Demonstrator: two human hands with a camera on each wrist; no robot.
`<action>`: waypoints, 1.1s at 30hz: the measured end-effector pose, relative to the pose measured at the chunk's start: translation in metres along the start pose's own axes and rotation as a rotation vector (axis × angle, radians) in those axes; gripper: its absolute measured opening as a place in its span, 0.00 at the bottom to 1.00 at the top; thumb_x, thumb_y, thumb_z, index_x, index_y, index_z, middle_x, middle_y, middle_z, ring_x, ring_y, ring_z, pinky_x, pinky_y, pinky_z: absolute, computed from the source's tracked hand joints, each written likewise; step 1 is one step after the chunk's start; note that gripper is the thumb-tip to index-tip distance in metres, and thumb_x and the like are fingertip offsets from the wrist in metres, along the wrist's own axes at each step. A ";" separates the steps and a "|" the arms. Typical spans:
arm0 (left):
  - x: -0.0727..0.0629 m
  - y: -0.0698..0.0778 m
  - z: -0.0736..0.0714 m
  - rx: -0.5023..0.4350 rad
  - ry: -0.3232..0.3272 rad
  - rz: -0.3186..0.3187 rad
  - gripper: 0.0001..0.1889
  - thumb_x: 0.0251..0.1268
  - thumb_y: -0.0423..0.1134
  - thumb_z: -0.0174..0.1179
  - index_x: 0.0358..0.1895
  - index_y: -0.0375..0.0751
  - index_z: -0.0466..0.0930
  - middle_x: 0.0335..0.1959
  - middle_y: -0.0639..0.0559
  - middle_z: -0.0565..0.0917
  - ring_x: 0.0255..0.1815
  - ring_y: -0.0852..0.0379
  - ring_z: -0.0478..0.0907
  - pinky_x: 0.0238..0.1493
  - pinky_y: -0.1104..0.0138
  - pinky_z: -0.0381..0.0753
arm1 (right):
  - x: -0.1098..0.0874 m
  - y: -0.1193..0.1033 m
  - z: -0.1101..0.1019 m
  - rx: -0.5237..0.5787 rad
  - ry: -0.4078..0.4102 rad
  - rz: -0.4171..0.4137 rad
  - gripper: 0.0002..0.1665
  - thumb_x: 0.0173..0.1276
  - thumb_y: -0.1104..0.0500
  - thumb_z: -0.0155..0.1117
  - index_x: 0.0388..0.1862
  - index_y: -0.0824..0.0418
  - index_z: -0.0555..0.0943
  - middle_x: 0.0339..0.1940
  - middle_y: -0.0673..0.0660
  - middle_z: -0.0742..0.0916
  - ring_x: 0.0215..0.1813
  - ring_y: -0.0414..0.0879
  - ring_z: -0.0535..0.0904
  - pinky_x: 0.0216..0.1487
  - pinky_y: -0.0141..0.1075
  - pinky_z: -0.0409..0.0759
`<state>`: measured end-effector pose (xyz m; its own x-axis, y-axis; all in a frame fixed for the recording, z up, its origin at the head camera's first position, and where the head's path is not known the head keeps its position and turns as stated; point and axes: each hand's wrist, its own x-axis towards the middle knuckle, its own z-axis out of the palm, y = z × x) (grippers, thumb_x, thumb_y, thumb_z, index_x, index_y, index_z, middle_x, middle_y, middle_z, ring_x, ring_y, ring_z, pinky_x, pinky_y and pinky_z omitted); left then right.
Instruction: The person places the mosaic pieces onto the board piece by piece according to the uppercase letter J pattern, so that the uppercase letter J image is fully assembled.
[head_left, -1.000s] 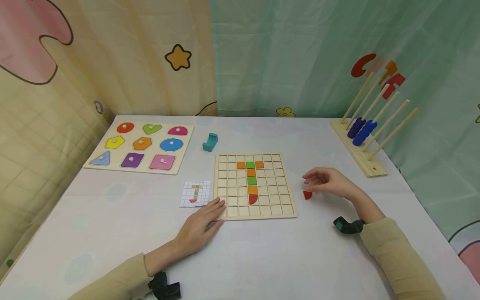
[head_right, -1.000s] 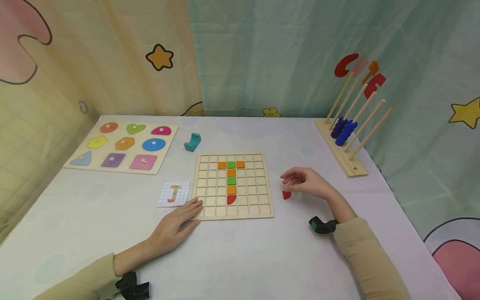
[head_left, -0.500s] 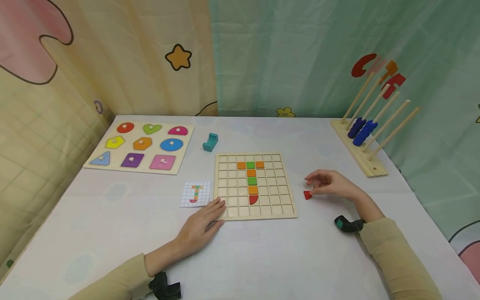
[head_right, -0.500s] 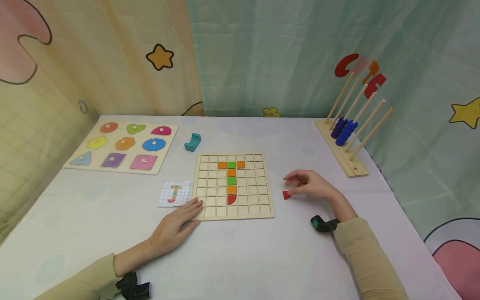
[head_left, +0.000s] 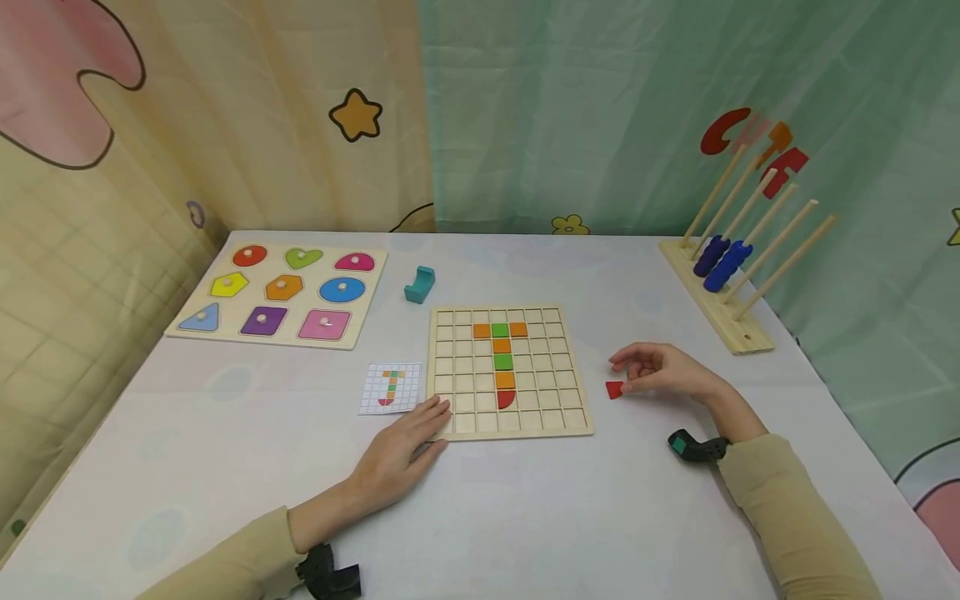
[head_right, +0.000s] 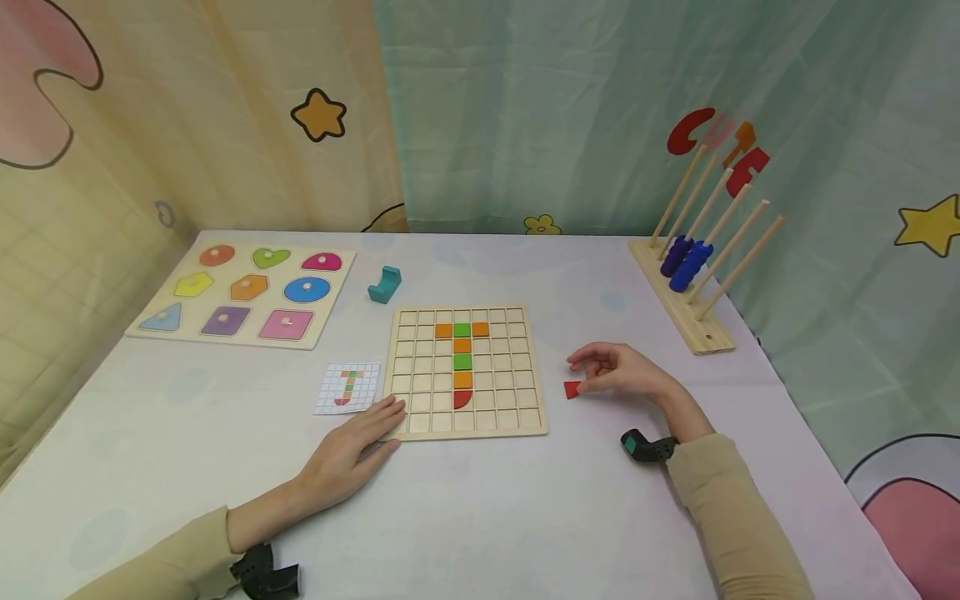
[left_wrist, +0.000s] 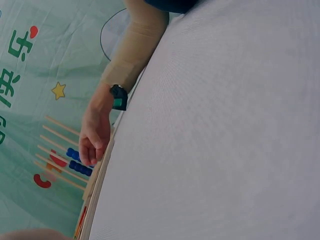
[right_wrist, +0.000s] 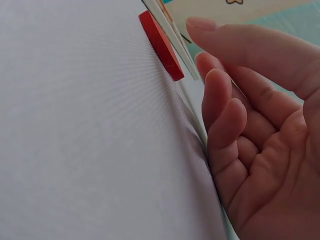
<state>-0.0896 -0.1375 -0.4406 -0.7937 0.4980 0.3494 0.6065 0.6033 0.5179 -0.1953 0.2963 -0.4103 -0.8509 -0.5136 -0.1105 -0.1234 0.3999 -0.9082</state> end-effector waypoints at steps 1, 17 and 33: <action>0.000 0.000 0.000 0.000 0.000 -0.001 0.23 0.62 0.37 0.61 0.60 0.32 0.74 0.64 0.46 0.72 0.69 0.51 0.62 0.64 0.55 0.65 | 0.000 0.000 0.000 -0.007 -0.006 -0.003 0.26 0.53 0.67 0.72 0.51 0.73 0.76 0.34 0.61 0.82 0.30 0.41 0.74 0.30 0.29 0.75; 0.000 0.001 -0.001 0.001 -0.002 -0.005 0.23 0.62 0.36 0.61 0.59 0.31 0.74 0.64 0.46 0.72 0.68 0.50 0.62 0.64 0.55 0.65 | 0.004 -0.002 0.005 -0.164 -0.017 0.026 0.21 0.52 0.63 0.74 0.45 0.67 0.82 0.25 0.55 0.80 0.25 0.42 0.72 0.25 0.29 0.72; 0.000 0.000 0.001 -0.005 0.012 0.010 0.23 0.62 0.36 0.61 0.60 0.32 0.74 0.64 0.46 0.72 0.69 0.50 0.62 0.64 0.55 0.66 | 0.004 -0.010 0.012 -0.245 -0.014 0.047 0.21 0.51 0.61 0.75 0.44 0.65 0.83 0.27 0.54 0.80 0.28 0.42 0.71 0.27 0.29 0.71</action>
<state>-0.0897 -0.1373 -0.4417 -0.7881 0.4965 0.3637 0.6142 0.5954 0.5179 -0.1914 0.2810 -0.4062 -0.8519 -0.4994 -0.1577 -0.2053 0.5953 -0.7768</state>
